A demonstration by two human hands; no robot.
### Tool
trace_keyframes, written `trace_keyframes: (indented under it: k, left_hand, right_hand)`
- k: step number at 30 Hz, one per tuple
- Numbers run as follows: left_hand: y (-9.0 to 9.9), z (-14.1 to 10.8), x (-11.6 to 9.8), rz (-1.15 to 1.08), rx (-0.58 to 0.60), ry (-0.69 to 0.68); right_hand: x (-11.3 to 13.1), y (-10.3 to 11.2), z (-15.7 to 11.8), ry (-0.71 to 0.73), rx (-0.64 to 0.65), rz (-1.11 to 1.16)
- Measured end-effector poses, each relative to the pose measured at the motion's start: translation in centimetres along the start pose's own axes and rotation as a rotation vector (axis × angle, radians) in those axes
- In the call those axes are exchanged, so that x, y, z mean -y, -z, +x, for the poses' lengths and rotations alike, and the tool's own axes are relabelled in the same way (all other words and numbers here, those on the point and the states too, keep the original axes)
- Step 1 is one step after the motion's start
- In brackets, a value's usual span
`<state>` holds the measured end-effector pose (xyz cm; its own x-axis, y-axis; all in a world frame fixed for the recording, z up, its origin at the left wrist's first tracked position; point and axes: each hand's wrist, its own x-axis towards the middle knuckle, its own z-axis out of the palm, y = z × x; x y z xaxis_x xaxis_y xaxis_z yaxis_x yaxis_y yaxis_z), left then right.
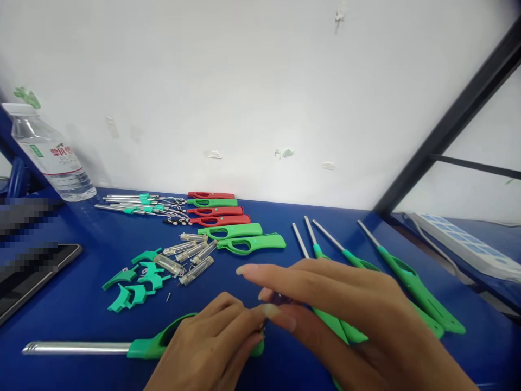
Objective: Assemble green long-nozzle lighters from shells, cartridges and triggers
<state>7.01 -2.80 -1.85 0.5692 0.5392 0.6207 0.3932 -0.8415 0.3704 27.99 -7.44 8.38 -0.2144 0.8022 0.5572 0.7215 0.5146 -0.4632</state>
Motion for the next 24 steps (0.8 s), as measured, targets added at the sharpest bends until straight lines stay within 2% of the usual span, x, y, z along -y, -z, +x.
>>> trace_keyframes:
  k: [3, 10, 14, 20, 24]
  left_hand:
    - [-0.5, 0.0, 0.4, -0.031, 0.031, 0.007]
    - [-0.4, -0.1, 0.5, 0.009, 0.070, 0.013]
    - [0.4, -0.7, 0.9, 0.127, 0.084, -0.021]
    - [1.3, -1.7, 1.8, 0.188, 0.084, -0.046]
    - [2.0, -2.2, 2.4, 0.230, 0.049, -0.051]
  right_hand:
    - [-0.7, 0.3, 0.1, -0.030, 0.100, 0.105]
    - [-1.1, 0.2, 0.0, -0.038, 0.043, 0.105]
    - [-1.1, 0.0, 0.4, 0.002, 0.024, 0.133]
    - [-1.1, -1.4, 1.3, 0.046, 0.111, 0.180]
    - [-0.8, -2.7, 2.0, 0.101, 0.076, 0.209]
